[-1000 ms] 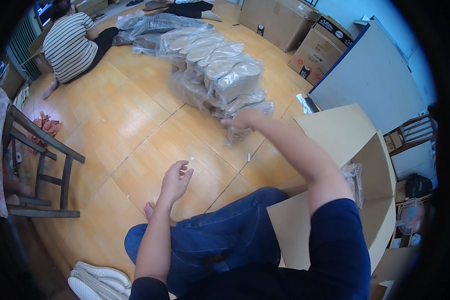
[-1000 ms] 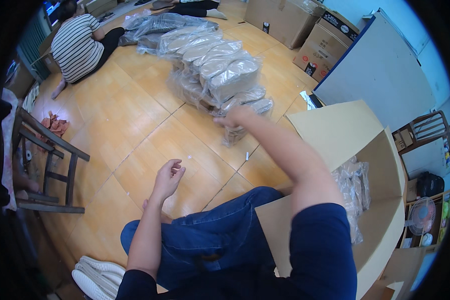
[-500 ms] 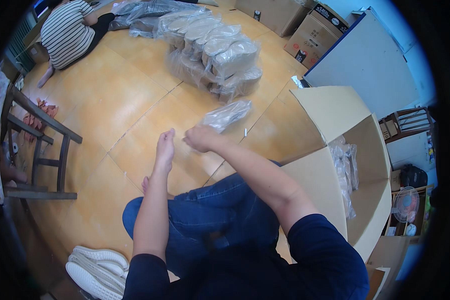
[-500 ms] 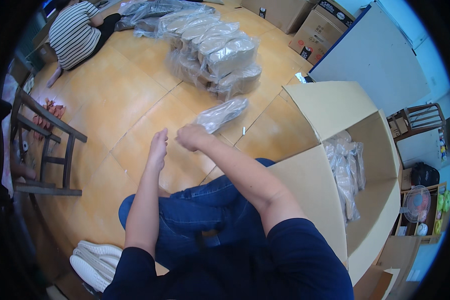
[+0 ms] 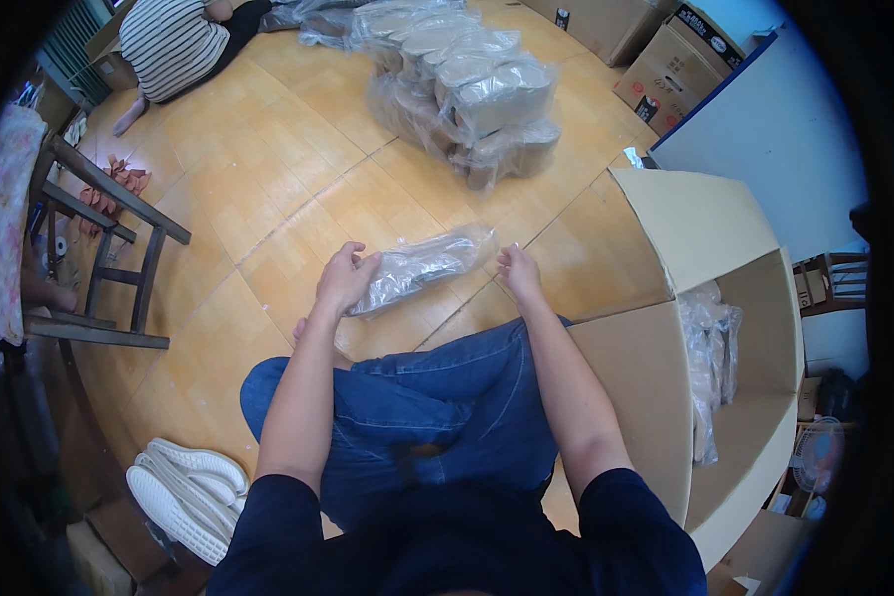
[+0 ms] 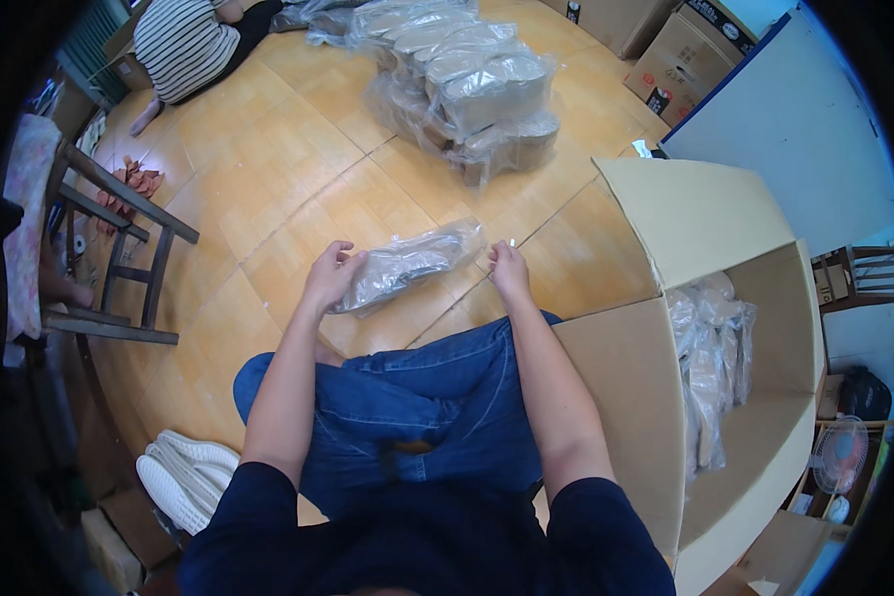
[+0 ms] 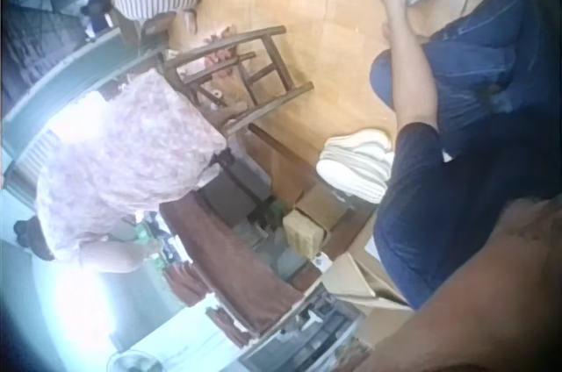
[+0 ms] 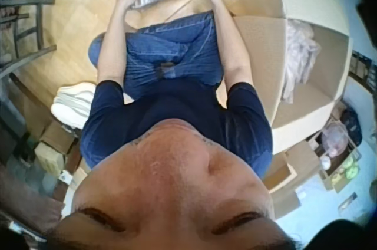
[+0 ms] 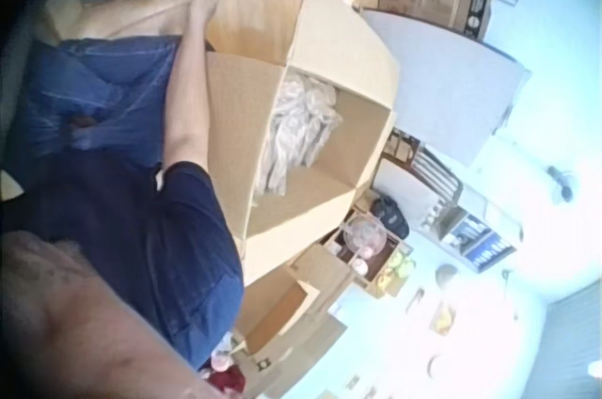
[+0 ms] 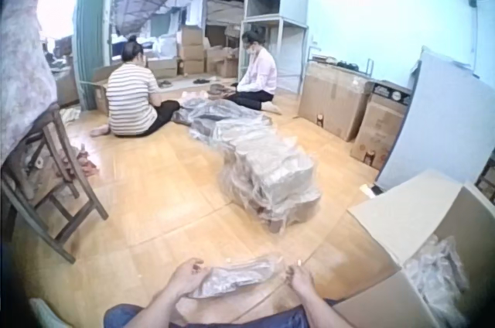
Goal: The person sits on the floor and repeatedly picks up brown shoe insoles, stacks them, places them into clear plastic bags, and puts the bags into a cardboard box. The person also unpacks a bag, spreads the insoles on the floor, restacks them, and repacks them.
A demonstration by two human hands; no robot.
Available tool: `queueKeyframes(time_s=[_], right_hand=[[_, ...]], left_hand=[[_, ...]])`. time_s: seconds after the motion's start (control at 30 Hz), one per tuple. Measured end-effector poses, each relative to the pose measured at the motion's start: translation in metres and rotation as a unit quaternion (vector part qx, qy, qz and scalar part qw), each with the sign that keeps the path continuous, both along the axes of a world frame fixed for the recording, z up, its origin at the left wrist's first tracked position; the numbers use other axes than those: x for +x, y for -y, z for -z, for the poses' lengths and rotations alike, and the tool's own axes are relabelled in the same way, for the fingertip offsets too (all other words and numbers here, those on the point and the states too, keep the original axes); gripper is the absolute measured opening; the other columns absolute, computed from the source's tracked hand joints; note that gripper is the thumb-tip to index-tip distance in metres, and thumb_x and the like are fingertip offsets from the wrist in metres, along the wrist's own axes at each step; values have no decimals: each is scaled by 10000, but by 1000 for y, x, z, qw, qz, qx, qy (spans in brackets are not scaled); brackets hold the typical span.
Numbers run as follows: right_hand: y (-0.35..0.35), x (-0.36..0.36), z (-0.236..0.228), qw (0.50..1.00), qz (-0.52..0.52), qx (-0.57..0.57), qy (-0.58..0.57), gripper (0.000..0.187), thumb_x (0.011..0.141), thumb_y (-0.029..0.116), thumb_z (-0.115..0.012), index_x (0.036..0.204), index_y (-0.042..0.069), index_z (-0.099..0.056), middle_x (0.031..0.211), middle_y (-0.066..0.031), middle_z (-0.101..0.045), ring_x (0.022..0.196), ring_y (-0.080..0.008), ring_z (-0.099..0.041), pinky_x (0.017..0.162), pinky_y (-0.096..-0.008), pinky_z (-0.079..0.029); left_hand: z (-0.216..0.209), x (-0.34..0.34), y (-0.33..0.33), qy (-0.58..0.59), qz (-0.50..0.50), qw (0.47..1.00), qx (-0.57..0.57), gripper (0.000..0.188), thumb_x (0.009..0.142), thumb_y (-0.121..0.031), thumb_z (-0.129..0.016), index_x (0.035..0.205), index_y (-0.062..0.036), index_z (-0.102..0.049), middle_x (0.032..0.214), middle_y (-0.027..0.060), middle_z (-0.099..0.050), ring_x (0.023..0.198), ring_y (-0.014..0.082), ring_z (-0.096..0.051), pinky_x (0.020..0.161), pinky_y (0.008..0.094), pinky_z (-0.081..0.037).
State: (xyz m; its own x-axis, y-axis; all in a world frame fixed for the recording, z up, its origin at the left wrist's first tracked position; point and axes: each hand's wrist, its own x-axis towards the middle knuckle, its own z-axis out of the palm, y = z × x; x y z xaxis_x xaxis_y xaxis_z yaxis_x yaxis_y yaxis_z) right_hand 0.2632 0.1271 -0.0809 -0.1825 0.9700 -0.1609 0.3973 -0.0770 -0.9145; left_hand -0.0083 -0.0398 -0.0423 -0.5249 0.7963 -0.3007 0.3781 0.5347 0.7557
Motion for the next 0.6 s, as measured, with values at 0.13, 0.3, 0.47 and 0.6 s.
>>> queueKeyframes(time_s=[0.13, 0.3, 0.47, 0.6], right_hand=[[-1, -17, 6, 983, -38, -92, -155, 283, 955, 184, -480, 1019, -29, -655, 880, -82, -658, 769, -139, -595, 739, -288, -482], [-6, -36, -15, 955, -163, -81, -236, 278, 946, 136, -455, 1070, -14, -652, 824, -52, -638, 721, -106, -574, 668, -263, -482], [3, -30, -39, 920, -145, -248, -269, 381, 951, 128, -443, 1312, 60, -547, 990, -58, -642, 734, -108, -582, 658, -253, -526], [12, -24, -50, 870, -176, -282, -364, 437, 934, 137, -512, 1369, 92, -494, 1135, -70, -635, 788, -143, -635, 688, -257, -548]], left_hand=[[-9, -3, 17, 88, -92, 992, 27, 610, 890, -468, -609, 1333, -63, -501, 1235, 203, -578, 1139, 305, -570, 935, 384, -456], [-18, 16, 45, 396, -487, 773, 93, 656, 931, -479, -530, 1441, -102, -363, 1450, 223, -367, 1363, 277, -338, 1074, 556, -272], [3, 45, 35, 391, -365, 838, 110, 523, 990, -432, -448, 1403, -114, -404, 1435, 133, -410, 1336, 252, -357, 1081, 541, -270], [2, -3, 14, 364, -346, 856, 123, 411, 1012, -418, -413, 1284, -128, -518, 1252, 73, -566, 1162, 227, -503, 1034, 461, -355]])
